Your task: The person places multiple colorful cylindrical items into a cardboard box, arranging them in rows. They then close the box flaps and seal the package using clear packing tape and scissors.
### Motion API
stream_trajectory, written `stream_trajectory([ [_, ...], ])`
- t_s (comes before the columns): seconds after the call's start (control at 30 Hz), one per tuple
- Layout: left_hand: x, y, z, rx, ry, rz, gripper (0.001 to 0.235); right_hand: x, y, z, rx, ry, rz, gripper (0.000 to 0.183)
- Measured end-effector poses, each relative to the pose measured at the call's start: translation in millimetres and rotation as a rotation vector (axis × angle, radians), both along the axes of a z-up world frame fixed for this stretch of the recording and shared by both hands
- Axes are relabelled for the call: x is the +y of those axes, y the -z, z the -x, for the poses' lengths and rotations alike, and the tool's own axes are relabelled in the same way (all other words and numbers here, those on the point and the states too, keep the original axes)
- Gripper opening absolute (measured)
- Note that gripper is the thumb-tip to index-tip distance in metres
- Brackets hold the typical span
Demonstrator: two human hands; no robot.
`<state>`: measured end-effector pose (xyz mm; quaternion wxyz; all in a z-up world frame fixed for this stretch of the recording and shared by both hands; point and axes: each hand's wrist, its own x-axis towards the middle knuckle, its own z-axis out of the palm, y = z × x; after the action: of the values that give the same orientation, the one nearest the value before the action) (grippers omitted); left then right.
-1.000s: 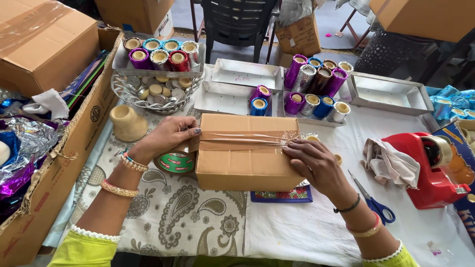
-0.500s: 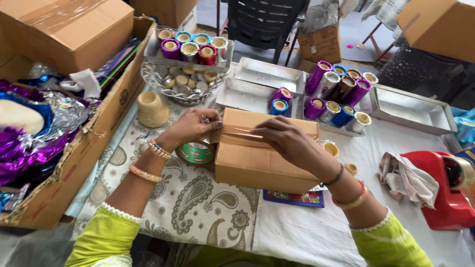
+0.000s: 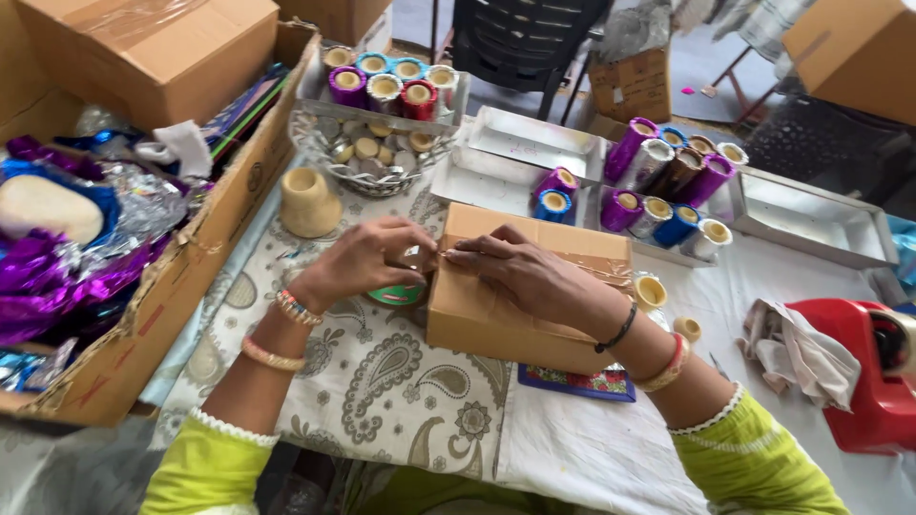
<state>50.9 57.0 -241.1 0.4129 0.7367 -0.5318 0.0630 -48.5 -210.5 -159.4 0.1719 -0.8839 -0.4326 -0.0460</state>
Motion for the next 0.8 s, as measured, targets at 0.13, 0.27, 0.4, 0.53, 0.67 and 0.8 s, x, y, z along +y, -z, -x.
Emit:
stream_trajectory([
  [0.13,-2,5,1,-0.071,0.017,-0.01,0.048,-8,-14,30,0.026,0.096,-0.081,0.047],
  [0.27,2,18,-3,0.048,0.03,0.02,0.059,-59,9,74,-0.028,0.385,-0.348,0.036],
  [0.4,11,38,-12,0.136,-0.019,0.053,0.064,-151,63,136,-0.216,0.961,-0.309,0.021],
  [0.53,13,44,-18,0.155,-0.049,0.071,0.064,-199,91,219,-0.216,1.29,0.212,0.013],
  [0.67,18,43,-17,0.14,-0.026,0.082,0.058,-232,134,263,-0.109,1.394,0.304,0.026],
  [0.8,18,35,-12,0.143,0.003,0.118,0.058,-223,122,271,0.082,1.512,0.269,0.041],
])
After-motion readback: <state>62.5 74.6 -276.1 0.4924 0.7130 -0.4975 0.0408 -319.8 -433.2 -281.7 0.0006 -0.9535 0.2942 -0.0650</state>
